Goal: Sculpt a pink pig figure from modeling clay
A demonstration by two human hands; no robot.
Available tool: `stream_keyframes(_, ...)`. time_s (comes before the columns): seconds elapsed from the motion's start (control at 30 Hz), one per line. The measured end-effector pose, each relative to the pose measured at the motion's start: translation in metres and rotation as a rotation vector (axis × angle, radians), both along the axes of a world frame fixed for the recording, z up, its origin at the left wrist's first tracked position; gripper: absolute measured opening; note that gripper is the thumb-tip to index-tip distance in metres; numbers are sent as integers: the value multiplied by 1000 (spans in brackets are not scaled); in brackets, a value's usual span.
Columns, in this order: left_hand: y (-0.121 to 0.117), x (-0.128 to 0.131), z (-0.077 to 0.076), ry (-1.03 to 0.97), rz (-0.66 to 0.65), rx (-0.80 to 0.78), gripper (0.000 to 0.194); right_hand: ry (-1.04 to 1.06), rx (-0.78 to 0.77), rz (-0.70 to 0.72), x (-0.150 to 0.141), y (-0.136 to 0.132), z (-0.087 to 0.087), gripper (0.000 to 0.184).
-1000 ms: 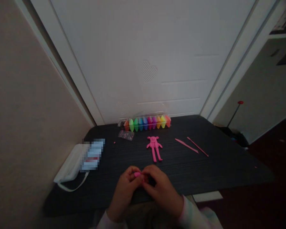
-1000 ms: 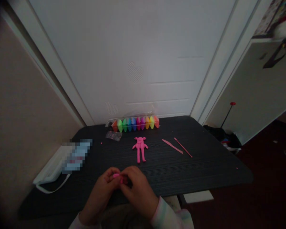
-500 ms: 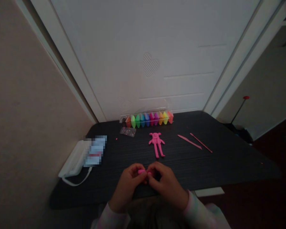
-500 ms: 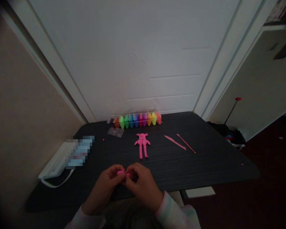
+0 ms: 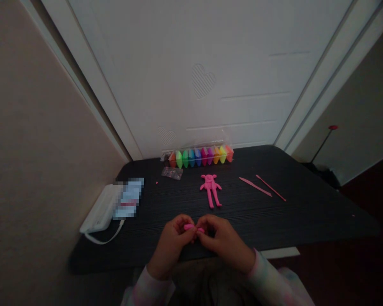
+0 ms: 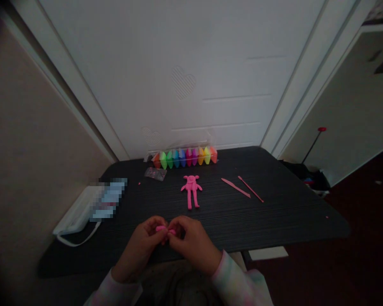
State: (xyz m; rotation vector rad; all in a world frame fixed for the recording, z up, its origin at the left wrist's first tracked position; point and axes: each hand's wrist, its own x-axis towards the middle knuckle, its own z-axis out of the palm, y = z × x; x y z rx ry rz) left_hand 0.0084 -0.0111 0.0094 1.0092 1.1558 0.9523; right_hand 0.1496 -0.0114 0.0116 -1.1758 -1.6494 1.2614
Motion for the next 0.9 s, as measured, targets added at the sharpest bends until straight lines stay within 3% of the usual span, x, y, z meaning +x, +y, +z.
stream_keyframes(0.2, -1, 3, 4, 123, 22, 41, 11, 490, -299, 34, 18, 2, -1, 16)
stream_keyframes(0.37, 0, 4, -1, 99, 32, 66, 13, 805, -303, -105, 35, -2, 14, 20)
stream_keyframes(0.47, 0, 2, -3, 59, 18, 77, 24, 695, -232, -132, 38, 0, 18, 18)
stream_keyframes(0.63, -1, -3, -2, 148, -15, 69, 25, 196, -87, -144, 38, 6, 13, 19)
stream_keyframes(0.9, -2, -1, -5, 34, -1, 91, 36, -83, 296, -18, 10, -2, 2, 17)
